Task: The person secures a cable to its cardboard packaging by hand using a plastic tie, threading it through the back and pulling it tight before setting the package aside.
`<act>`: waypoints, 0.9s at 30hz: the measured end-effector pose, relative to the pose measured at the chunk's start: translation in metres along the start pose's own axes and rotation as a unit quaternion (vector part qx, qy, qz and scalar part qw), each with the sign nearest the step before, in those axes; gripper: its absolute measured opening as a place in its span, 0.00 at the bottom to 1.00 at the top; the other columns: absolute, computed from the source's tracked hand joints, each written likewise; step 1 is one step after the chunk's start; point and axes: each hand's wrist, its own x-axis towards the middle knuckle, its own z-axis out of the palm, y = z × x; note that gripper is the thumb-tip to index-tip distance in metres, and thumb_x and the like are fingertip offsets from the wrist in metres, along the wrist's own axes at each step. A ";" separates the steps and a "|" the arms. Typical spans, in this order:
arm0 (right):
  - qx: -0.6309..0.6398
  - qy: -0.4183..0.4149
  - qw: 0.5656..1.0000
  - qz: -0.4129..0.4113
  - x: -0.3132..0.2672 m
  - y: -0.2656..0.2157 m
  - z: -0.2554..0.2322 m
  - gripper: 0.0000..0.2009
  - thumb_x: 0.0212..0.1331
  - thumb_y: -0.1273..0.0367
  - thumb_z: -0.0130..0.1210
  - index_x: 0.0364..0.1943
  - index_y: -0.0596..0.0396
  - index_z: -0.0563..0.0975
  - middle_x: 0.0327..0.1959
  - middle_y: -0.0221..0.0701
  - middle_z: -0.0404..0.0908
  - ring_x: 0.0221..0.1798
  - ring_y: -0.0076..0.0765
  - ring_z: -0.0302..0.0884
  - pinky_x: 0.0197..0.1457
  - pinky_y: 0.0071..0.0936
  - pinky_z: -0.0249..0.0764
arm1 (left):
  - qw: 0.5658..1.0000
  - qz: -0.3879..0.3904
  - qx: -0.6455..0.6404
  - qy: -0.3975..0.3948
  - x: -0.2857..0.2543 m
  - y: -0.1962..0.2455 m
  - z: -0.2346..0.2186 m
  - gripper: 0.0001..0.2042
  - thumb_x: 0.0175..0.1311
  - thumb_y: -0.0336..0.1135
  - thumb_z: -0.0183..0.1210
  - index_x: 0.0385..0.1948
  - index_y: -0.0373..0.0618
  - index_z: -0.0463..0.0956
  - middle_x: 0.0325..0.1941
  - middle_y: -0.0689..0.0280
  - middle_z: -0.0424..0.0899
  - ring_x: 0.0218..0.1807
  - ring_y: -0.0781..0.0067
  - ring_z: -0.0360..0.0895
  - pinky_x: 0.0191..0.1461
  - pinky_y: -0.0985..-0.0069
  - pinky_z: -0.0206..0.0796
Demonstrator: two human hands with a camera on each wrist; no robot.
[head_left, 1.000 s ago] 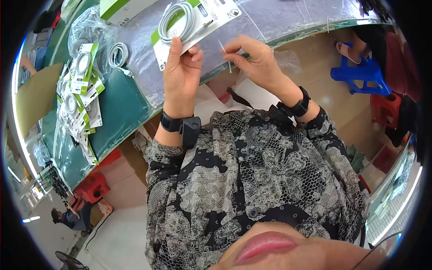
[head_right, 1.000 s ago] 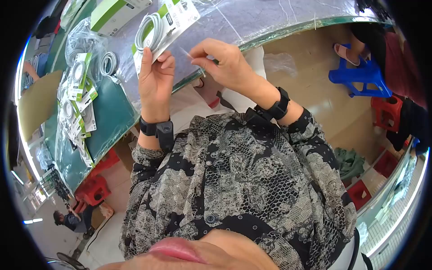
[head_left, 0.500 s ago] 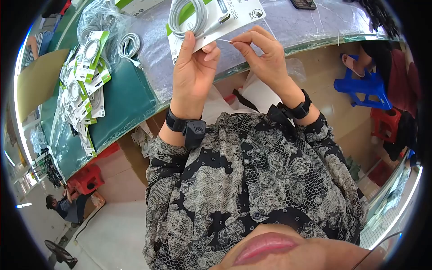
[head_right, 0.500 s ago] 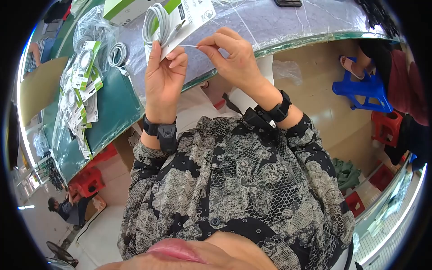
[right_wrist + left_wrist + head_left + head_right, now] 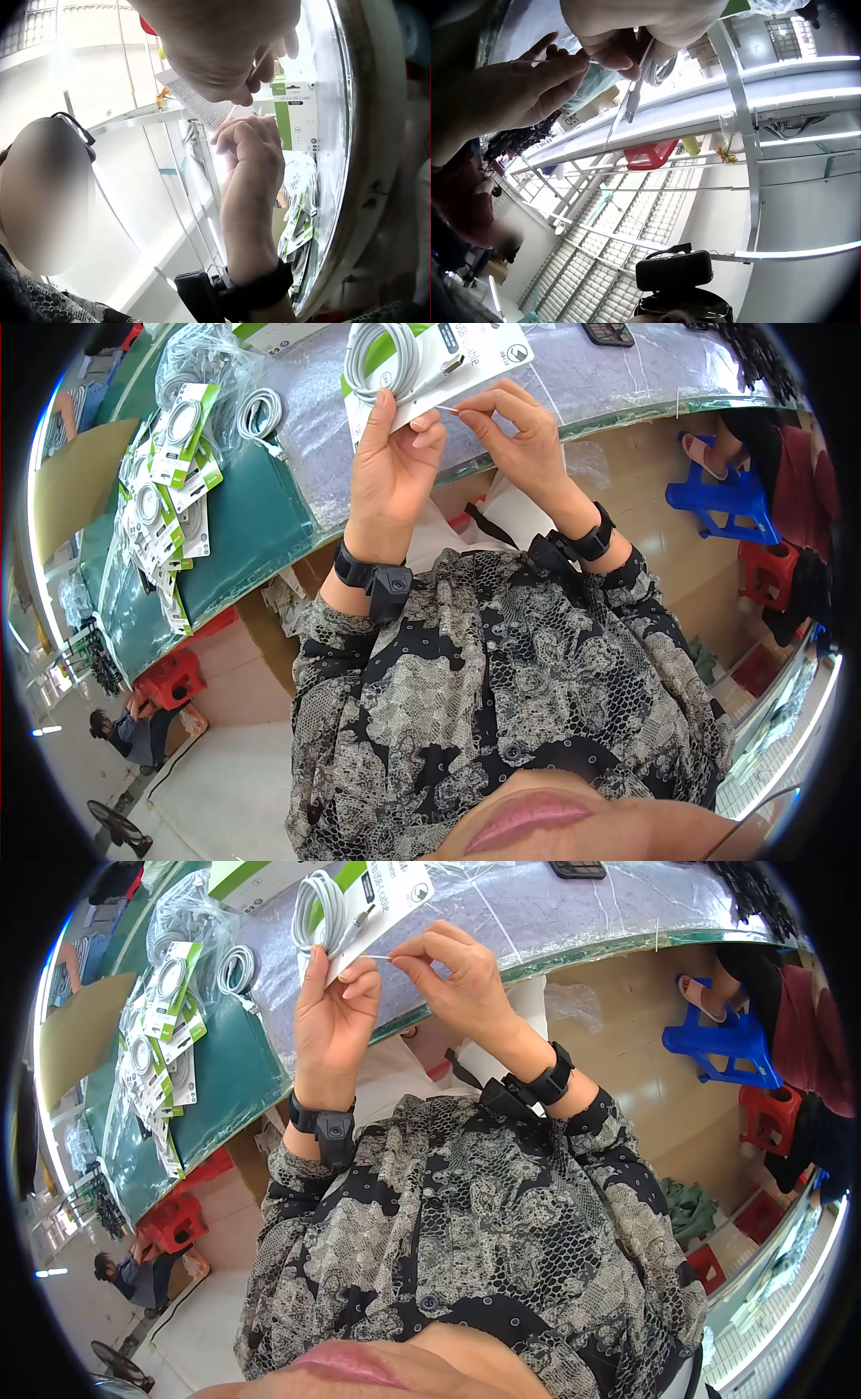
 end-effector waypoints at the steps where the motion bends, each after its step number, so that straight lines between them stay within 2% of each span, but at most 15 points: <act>1: 0.003 0.000 1.000 0.002 0.000 0.001 0.000 0.04 0.52 0.77 0.59 0.32 0.58 0.81 0.29 0.29 0.79 0.33 0.26 0.75 0.37 0.21 0.69 | 1.000 0.000 0.002 0.001 0.000 0.000 -0.001 0.12 0.66 0.34 0.54 0.49 0.45 0.69 0.44 0.64 0.76 0.32 0.74 0.67 0.31 0.81 0.62; 16: 0.027 -0.001 0.999 0.023 -0.005 0.004 0.002 0.04 0.53 0.76 0.59 0.33 0.57 0.81 0.28 0.29 0.78 0.32 0.26 0.74 0.36 0.20 0.68 | 0.999 -0.033 -0.035 -0.002 -0.001 -0.002 -0.001 0.11 0.68 0.34 0.52 0.47 0.43 0.68 0.43 0.63 0.76 0.32 0.73 0.67 0.31 0.81 0.62; 27: 0.057 -0.008 0.998 0.029 -0.005 0.005 0.001 0.04 0.54 0.75 0.59 0.34 0.57 0.80 0.30 0.28 0.78 0.34 0.25 0.74 0.37 0.20 0.68 | 0.989 -0.074 -0.131 -0.005 -0.002 -0.003 -0.001 0.11 0.69 0.35 0.50 0.47 0.40 0.68 0.41 0.62 0.74 0.32 0.75 0.65 0.30 0.81 0.62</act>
